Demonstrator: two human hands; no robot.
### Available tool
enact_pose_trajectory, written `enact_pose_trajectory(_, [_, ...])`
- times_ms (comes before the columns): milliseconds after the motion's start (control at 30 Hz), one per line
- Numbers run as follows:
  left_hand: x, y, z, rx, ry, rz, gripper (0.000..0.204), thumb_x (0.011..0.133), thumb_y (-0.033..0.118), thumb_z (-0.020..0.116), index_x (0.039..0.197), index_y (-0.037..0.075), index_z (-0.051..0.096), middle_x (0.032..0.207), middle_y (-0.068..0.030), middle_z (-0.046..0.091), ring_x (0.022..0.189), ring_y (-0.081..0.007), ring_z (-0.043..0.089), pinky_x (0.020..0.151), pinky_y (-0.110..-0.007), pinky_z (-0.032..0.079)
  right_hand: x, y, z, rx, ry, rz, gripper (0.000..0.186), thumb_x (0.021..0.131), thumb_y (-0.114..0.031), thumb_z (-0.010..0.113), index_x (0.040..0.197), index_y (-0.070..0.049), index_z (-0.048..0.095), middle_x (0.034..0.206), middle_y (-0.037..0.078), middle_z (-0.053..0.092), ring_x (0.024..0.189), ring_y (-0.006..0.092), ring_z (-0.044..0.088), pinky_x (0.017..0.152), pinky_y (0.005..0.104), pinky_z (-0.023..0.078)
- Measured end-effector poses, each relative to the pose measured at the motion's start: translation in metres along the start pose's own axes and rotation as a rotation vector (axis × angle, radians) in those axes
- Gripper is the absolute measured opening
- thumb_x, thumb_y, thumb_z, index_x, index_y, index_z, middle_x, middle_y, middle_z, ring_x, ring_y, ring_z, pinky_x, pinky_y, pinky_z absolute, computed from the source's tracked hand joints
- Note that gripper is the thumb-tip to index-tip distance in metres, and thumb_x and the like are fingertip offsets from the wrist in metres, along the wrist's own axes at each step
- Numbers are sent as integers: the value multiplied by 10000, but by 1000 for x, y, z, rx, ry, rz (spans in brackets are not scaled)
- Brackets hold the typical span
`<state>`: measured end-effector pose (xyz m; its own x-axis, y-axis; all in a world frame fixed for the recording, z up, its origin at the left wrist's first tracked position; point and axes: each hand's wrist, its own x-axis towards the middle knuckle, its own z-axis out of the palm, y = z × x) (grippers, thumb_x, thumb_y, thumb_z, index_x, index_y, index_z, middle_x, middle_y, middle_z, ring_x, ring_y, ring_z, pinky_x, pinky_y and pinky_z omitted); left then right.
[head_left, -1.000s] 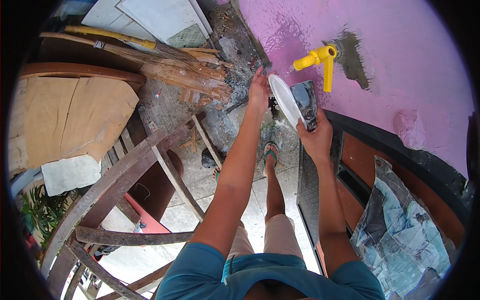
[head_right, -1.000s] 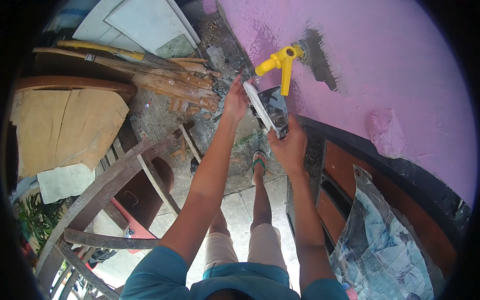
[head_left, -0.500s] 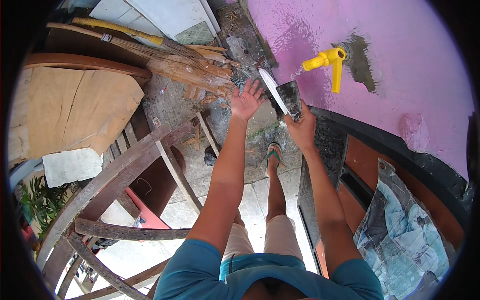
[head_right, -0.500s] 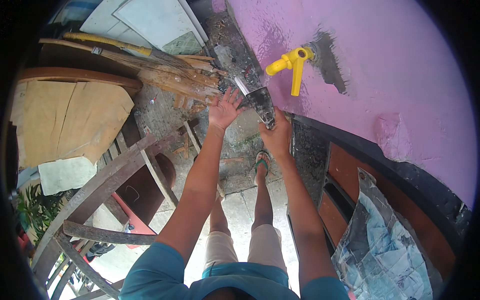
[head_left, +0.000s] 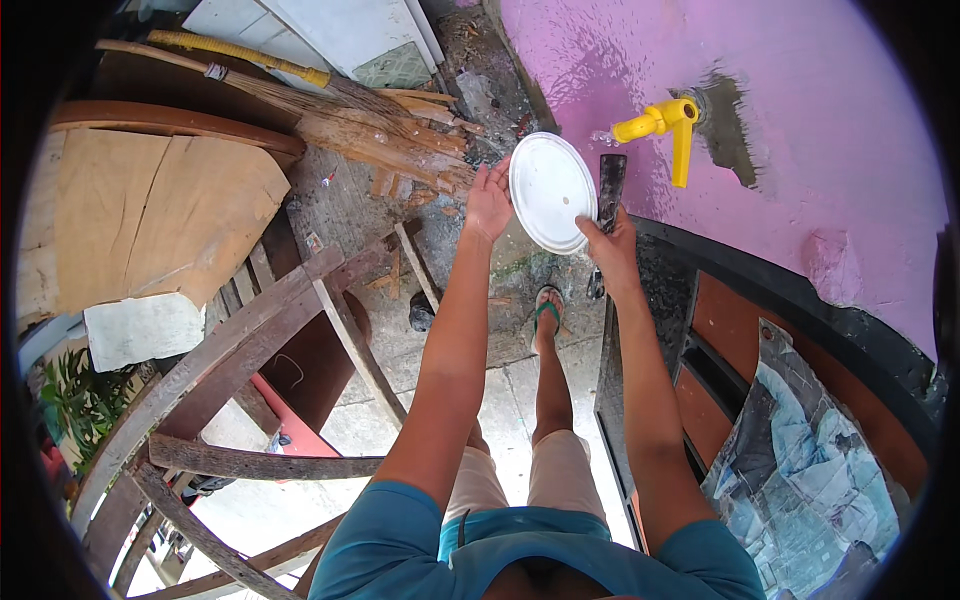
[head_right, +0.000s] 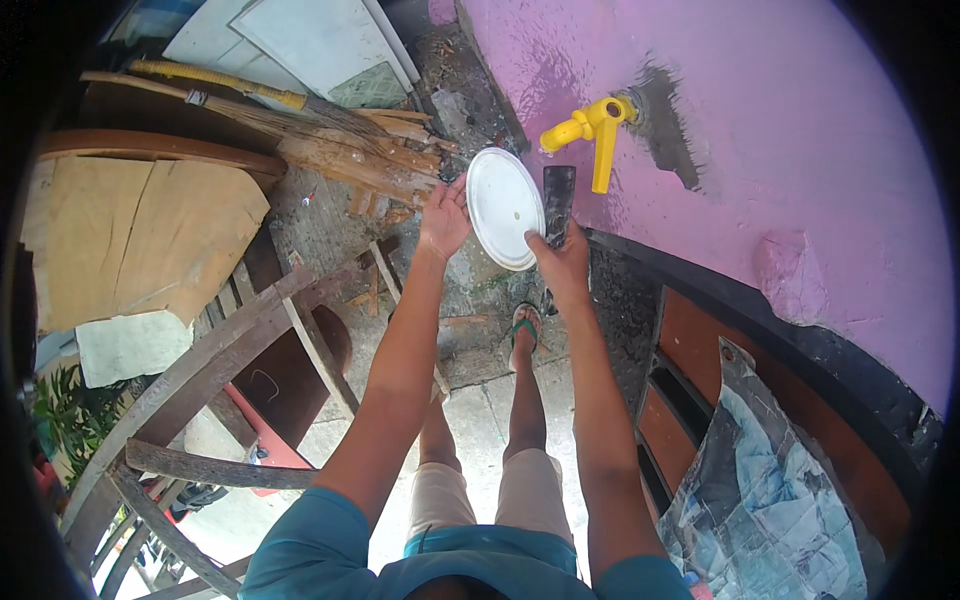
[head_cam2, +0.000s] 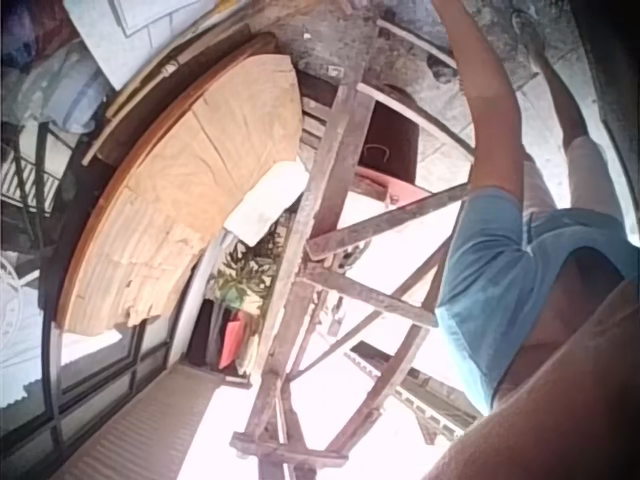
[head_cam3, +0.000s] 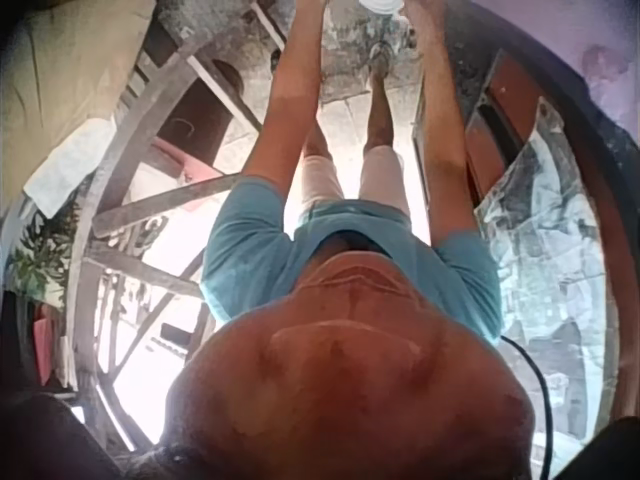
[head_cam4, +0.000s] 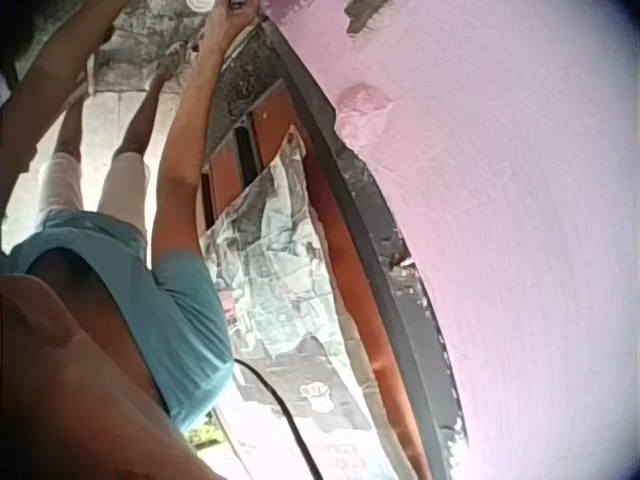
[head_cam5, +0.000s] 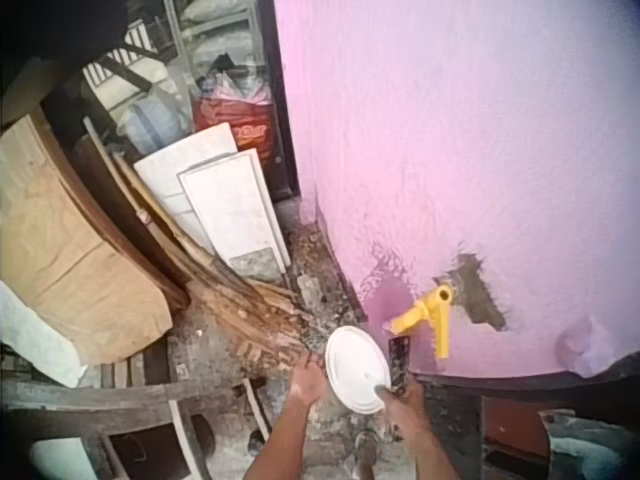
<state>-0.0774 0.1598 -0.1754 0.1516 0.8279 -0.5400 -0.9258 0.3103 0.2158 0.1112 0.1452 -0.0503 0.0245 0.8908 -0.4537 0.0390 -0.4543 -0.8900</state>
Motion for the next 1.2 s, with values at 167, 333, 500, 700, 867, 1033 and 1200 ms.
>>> enact_pose_trajectory(167, [-19,11,16,167,80,205,372,938,327,543,1208,72,531,1182,-39,575,1117,-170,527,979,-350,416,11,-2,-13,-3,-21,93,222,809,-108,708,970,-76,559,626,-57,503,452,26,383,407,217,299])
enact_pose_trajectory(333, [-25,18,33,206,136,292,307,914,253,597,1158,71,558,1125,-28,596,1068,-157,548,950,-323,438,24,-2,-18,-49,-40,165,281,797,-51,676,1058,-31,574,830,10,627,633,69,534,545,237,418])
enact_pose_trajectory(500, [-18,21,48,381,199,334,257,904,214,619,1107,59,590,1029,-17,628,957,-116,573,851,-272,472,23,19,-18,-124,95,-47,306,792,-57,692,1067,0,571,947,63,656,816,125,599,731,280,473])
enact_pose_trajectory(700, [-21,20,60,561,214,406,211,894,212,639,1020,42,639,929,-5,645,822,-67,563,749,-225,456,-2,27,-21,-65,116,-3,298,791,-102,726,1039,-9,590,928,52,660,801,114,601,722,269,474])
enact_pose_trajectory(867, [-22,18,59,613,248,394,197,887,187,646,1009,32,657,905,-6,658,794,-53,560,725,-206,449,-8,26,-22,-31,105,120,242,786,-181,761,862,-75,556,641,-37,543,465,39,437,409,218,337])
enact_pose_trajectory(1033, [-18,14,68,709,237,399,181,869,173,666,985,34,669,893,2,659,783,-52,562,726,-202,440,-24,34,-30,-5,132,165,225,818,-184,730,917,-55,575,741,-27,592,523,35,466,449,220,375])
enact_pose_trajectory(1200, [-6,19,84,767,165,375,189,857,184,679,976,38,671,895,7,655,797,-58,566,738,-207,439,-32,31,-33,-13,148,118,221,845,-193,705,930,-53,555,738,-23,589,545,44,480,461,221,383])
